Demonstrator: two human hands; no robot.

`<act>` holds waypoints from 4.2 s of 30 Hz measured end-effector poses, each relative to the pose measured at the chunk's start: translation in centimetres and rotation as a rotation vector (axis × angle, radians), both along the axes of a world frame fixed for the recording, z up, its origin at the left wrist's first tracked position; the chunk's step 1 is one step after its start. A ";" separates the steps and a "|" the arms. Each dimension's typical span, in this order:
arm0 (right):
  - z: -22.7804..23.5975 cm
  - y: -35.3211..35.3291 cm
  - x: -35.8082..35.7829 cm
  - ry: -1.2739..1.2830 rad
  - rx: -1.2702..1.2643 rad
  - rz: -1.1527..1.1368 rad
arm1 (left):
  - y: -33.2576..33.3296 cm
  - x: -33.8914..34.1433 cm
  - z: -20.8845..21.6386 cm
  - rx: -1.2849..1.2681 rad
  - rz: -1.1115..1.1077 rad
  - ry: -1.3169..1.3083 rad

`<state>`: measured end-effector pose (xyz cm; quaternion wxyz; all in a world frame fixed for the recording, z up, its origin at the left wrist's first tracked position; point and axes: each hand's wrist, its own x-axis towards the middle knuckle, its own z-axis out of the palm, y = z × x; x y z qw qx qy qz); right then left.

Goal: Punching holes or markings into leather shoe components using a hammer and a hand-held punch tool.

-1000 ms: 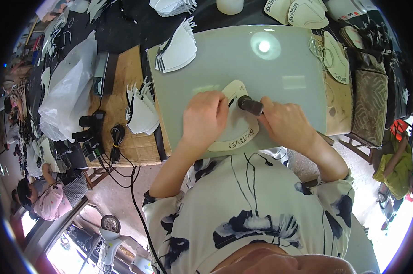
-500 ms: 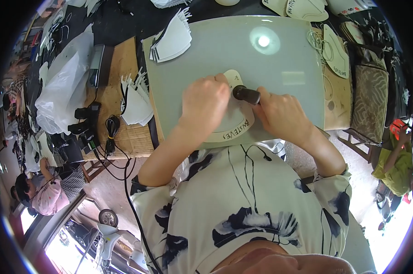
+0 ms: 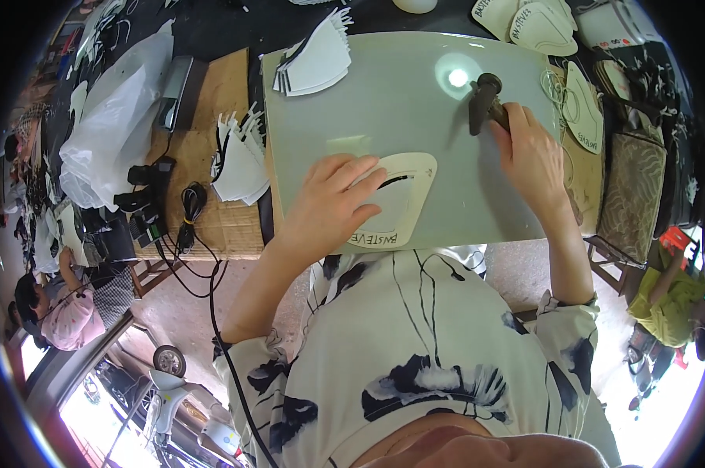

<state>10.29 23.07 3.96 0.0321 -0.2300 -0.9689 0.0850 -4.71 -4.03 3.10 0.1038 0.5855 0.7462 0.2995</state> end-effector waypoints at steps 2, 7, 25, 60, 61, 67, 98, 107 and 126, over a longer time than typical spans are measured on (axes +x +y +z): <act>0.8 -1.4 -0.4 0.162 0.107 0.116 | 0.2 -0.5 1.4 0.017 -0.048 0.045; 0.7 -8.6 2.0 0.216 -0.152 0.569 | 2.0 0.6 1.1 0.044 0.029 0.028; -1.1 -9.4 2.5 0.243 -0.119 0.568 | 3.3 0.3 0.1 -0.106 -0.016 0.254; -0.6 -8.4 2.0 0.264 -0.224 0.557 | 1.2 1.0 -0.4 0.121 -0.016 0.063; -0.5 -8.5 1.9 0.247 -0.214 0.547 | 0.8 1.4 -0.8 0.121 -0.014 0.091; -0.6 -9.4 1.3 0.162 -0.097 0.558 | 0.0 1.7 -1.4 0.046 -0.064 0.175; -0.3 -0.4 -1.0 0.274 -0.012 0.079 | -3.1 1.9 -1.4 0.292 0.181 0.083; 6.0 -8.5 -1.2 0.180 -0.189 0.471 | -4.2 3.4 -1.9 0.206 0.195 0.182; 2.0 -9.6 -1.6 -0.267 -0.058 0.382 | -4.0 3.6 -2.2 0.249 0.225 0.216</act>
